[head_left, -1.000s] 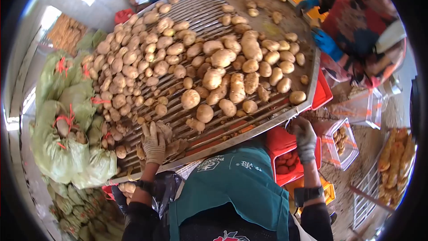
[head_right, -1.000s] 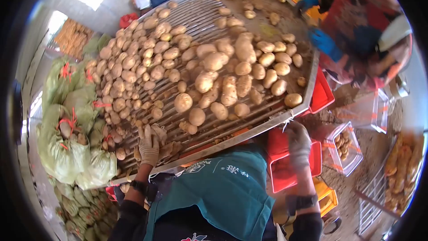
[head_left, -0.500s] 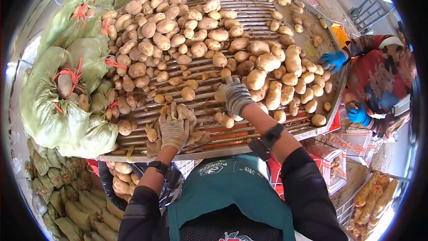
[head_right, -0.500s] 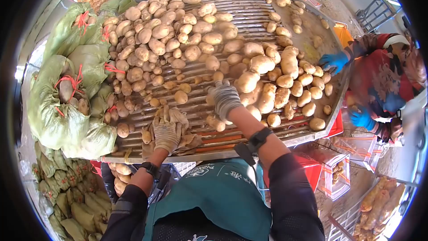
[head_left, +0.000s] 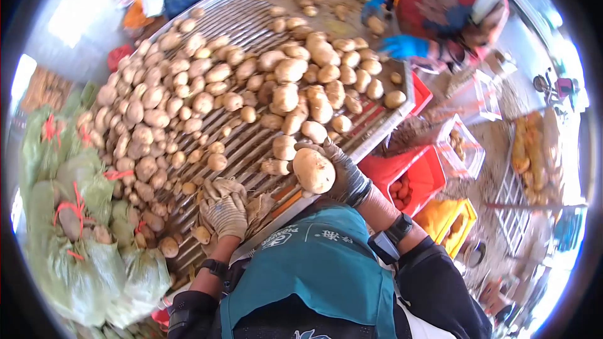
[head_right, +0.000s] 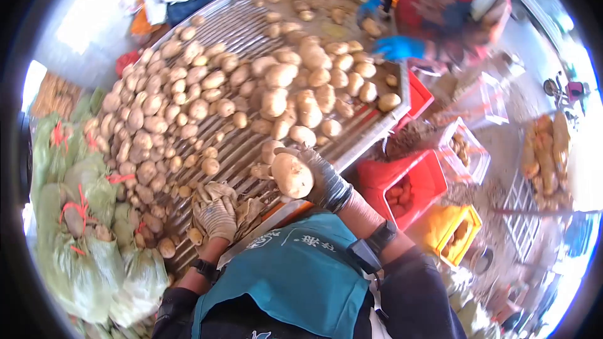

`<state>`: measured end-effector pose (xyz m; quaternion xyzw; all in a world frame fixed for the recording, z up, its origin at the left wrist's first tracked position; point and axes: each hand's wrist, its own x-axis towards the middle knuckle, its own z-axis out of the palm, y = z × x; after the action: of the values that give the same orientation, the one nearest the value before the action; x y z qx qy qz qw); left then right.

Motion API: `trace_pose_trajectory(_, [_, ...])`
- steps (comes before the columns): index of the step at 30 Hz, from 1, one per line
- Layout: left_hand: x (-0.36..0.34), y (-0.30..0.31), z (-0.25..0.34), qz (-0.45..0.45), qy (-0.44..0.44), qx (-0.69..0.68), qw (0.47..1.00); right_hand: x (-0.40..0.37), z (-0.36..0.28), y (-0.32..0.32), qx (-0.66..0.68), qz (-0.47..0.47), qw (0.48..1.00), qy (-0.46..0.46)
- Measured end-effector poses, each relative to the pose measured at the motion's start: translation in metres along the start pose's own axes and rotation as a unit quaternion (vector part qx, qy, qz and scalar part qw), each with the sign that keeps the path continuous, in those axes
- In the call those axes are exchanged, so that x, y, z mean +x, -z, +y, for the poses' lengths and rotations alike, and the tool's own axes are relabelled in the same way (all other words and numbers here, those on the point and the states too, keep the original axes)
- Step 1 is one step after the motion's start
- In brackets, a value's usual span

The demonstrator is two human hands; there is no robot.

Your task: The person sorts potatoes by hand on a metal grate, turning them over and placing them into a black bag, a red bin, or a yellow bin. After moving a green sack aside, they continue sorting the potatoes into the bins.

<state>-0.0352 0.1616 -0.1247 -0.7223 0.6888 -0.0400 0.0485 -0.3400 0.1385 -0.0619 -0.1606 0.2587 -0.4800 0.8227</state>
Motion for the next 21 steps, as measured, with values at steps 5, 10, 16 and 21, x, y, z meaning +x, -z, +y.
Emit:
trace_pose_trajectory(5, [-0.004,-0.001,-0.002,0.043,-0.034,0.015,0.998,-0.042,0.023,-0.01,0.307,-0.091,0.947,-0.026])
trace_pose_trajectory(10, [-0.005,0.008,-0.001,0.001,-0.03,0.013,0.999,-0.057,0.06,-0.015,0.326,-0.057,0.944,-0.008])
trace_pose_trajectory(16, [-0.004,0.003,-0.011,0.013,-0.051,-0.069,0.996,-0.061,0.069,-0.023,0.295,-0.071,0.952,-0.031])
trace_pose_trajectory(21, [0.002,0.035,0.003,-0.026,-0.037,-0.488,0.872,-0.04,0.065,-0.015,0.294,-0.109,0.943,-0.114])
